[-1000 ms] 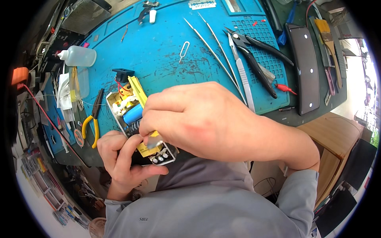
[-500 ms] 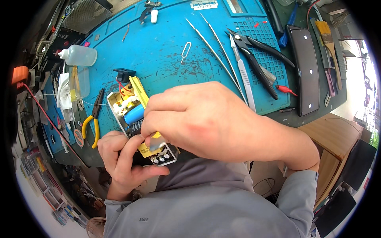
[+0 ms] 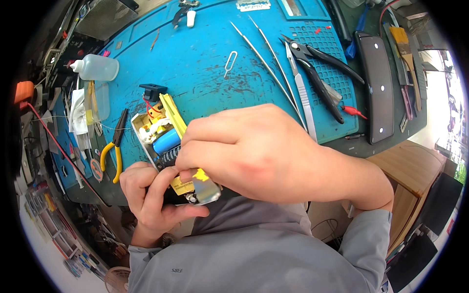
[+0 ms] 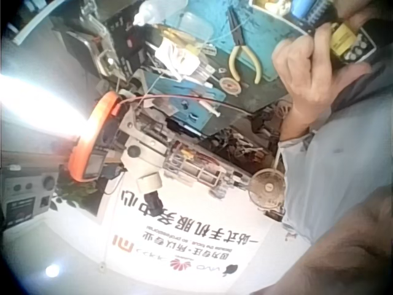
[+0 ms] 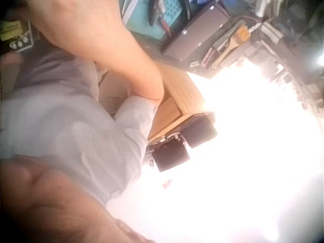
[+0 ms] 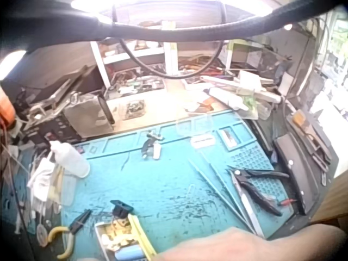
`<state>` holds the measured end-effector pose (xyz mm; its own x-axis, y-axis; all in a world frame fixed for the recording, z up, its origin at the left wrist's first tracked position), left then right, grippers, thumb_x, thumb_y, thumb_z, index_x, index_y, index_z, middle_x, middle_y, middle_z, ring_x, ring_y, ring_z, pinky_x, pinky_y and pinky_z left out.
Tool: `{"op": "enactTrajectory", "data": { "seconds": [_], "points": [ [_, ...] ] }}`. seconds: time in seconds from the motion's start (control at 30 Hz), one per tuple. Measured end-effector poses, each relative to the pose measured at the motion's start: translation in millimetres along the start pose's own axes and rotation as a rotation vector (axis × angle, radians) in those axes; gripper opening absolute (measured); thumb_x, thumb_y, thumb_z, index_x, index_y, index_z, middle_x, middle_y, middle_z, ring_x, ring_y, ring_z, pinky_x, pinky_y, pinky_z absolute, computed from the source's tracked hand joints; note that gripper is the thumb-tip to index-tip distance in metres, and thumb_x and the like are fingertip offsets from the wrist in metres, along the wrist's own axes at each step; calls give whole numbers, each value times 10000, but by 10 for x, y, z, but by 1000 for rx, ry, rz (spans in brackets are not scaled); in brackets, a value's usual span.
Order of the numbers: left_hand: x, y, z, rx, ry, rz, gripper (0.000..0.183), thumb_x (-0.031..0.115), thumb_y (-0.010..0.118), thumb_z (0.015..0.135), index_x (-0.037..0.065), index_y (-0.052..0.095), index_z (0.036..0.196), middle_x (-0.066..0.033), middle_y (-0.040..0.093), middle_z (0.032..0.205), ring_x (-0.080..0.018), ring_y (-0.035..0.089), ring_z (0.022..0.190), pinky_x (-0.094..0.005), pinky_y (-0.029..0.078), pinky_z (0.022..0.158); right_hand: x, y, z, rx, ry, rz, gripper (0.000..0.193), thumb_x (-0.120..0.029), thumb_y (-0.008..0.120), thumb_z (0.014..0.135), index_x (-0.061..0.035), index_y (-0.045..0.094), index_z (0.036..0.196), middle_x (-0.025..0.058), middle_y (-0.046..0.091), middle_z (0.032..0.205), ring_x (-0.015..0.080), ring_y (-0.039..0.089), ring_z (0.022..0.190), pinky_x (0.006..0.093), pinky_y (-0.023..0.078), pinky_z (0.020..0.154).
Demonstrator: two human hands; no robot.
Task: The person repairs a small electronic device by manipulating a green circuit board and a yellow internal housing. They use tweezers to adjust components and a soldering iron to make connections on the board. The person also uses a multimeter to test the device and handles a power cord.
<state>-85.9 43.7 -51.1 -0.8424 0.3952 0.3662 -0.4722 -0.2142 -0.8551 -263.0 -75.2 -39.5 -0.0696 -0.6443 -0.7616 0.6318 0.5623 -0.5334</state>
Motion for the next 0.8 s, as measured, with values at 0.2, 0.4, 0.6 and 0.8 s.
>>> {"op": "enactTrajectory", "data": {
  "seconds": [0.2, 0.4, 0.6, 0.8],
  "points": [
    [9, 1, 0, -2, 0, -4, 682, 624, 823, 693, 51, 747, 1054, -38, 488, 935, -264, 507, 857, -395, 452, 719, 23, 2, 2, 13, -34, 23, 194, -143, 847, 774, -54, 751, 918, 71, 712, 870, 220, 703, 746, 310, 557, 606],
    [2, 5, -4, -1, 1, -5, 669, 619, 815, 711, 48, 746, 1054, -37, 494, 937, -264, 511, 859, -395, 455, 719, 27, 7, 7, 2, -30, 39, 199, -140, 846, 775, -47, 750, 922, 76, 713, 875, 223, 705, 756, 318, 561, 611],
    [7, 8, -5, 3, 7, 10, 664, 614, 812, 722, 44, 745, 1055, -38, 501, 937, -265, 512, 861, -394, 456, 716, 8, 7, -2, -4, -30, 13, 198, -142, 847, 779, -45, 749, 921, 74, 715, 878, 217, 708, 760, 312, 564, 606],
    [0, 3, -1, 2, 7, -6, 667, 616, 814, 717, 43, 747, 1052, -38, 502, 934, -263, 510, 860, -392, 452, 713, 13, 18, -4, 17, 35, 38, 195, -152, 852, 780, -61, 763, 928, 71, 724, 882, 200, 707, 726, 295, 560, 591]
  ]
}}
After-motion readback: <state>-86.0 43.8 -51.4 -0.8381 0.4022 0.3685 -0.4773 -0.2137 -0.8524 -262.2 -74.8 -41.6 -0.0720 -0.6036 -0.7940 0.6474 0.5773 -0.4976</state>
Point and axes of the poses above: each hand's wrist, its own z-axis towards the middle knuckle, its own y-axis out of the palm, x = y × z, the point moved 4 cm from there along z, towards the middle knuckle
